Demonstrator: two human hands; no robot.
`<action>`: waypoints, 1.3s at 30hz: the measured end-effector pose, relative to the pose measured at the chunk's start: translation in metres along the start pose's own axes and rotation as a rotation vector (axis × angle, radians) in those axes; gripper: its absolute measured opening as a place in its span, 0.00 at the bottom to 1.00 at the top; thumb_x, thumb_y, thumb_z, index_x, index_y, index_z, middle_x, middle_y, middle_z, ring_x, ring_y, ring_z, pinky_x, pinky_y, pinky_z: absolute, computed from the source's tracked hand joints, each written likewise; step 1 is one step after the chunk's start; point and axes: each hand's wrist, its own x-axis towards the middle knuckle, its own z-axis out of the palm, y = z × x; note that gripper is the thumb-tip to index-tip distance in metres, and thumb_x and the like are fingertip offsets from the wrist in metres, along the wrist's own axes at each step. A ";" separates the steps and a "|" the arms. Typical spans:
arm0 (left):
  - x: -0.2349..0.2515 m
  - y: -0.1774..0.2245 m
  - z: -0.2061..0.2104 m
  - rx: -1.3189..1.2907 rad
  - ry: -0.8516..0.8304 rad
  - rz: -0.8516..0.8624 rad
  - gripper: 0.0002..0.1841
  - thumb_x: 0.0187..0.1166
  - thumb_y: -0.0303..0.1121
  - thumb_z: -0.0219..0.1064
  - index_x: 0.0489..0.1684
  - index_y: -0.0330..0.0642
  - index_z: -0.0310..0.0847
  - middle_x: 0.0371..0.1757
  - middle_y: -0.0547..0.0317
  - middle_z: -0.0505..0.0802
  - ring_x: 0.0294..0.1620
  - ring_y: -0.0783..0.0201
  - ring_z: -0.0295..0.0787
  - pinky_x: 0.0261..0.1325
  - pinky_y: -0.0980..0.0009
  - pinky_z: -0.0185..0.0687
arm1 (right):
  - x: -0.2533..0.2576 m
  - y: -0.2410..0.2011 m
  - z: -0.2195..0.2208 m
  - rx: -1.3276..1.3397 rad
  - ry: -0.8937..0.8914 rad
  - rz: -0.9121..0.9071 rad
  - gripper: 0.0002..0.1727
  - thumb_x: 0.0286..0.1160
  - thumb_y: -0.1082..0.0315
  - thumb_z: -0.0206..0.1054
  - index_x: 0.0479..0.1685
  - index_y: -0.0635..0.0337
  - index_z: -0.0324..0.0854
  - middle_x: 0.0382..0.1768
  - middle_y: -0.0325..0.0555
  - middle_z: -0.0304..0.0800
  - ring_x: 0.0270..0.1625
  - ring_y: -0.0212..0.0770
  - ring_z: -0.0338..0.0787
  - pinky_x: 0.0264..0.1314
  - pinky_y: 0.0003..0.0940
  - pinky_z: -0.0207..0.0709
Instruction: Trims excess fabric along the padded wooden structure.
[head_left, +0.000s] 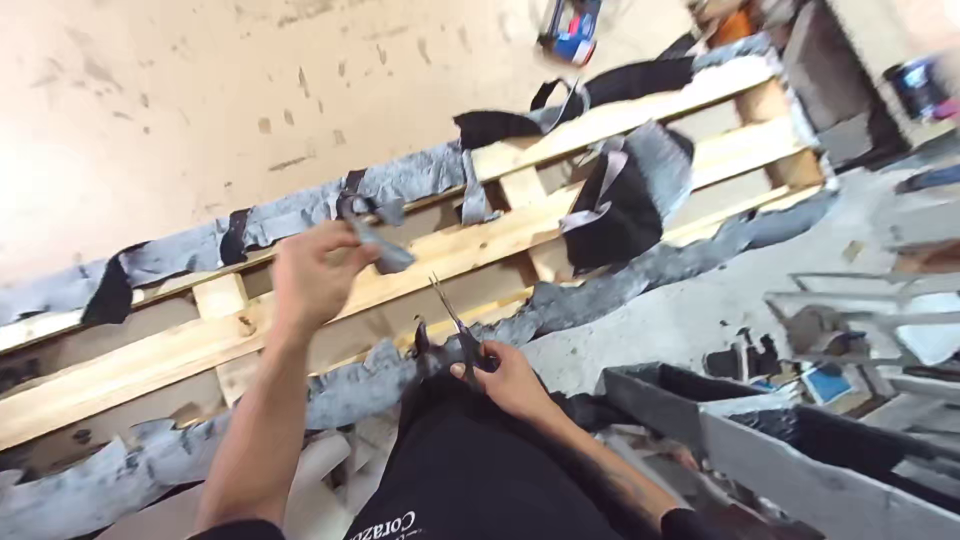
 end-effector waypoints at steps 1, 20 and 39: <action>-0.006 -0.001 -0.019 0.110 0.028 -0.077 0.18 0.79 0.49 0.71 0.37 0.40 0.92 0.45 0.53 0.94 0.50 0.62 0.91 0.58 0.54 0.88 | 0.000 0.003 -0.016 -0.067 0.083 -0.056 0.27 0.61 0.40 0.80 0.39 0.55 0.86 0.33 0.40 0.86 0.34 0.36 0.84 0.39 0.40 0.82; 0.011 0.141 0.159 -0.799 0.470 -0.291 0.45 0.83 0.72 0.24 0.91 0.51 0.56 0.81 0.59 0.81 0.78 0.54 0.79 0.78 0.47 0.76 | 0.098 0.123 -0.463 0.127 0.731 -0.705 0.32 0.79 0.45 0.69 0.61 0.68 0.73 0.52 0.43 0.85 0.56 0.35 0.87 0.62 0.36 0.84; 0.170 0.211 0.301 0.248 -0.020 -0.133 0.24 0.67 0.27 0.74 0.66 0.52 0.87 0.57 0.53 0.95 0.56 0.52 0.94 0.60 0.42 0.88 | 0.099 0.064 -0.420 0.617 0.191 -0.551 0.08 0.74 0.78 0.71 0.48 0.71 0.84 0.61 0.59 0.92 0.56 0.53 0.95 0.61 0.49 0.92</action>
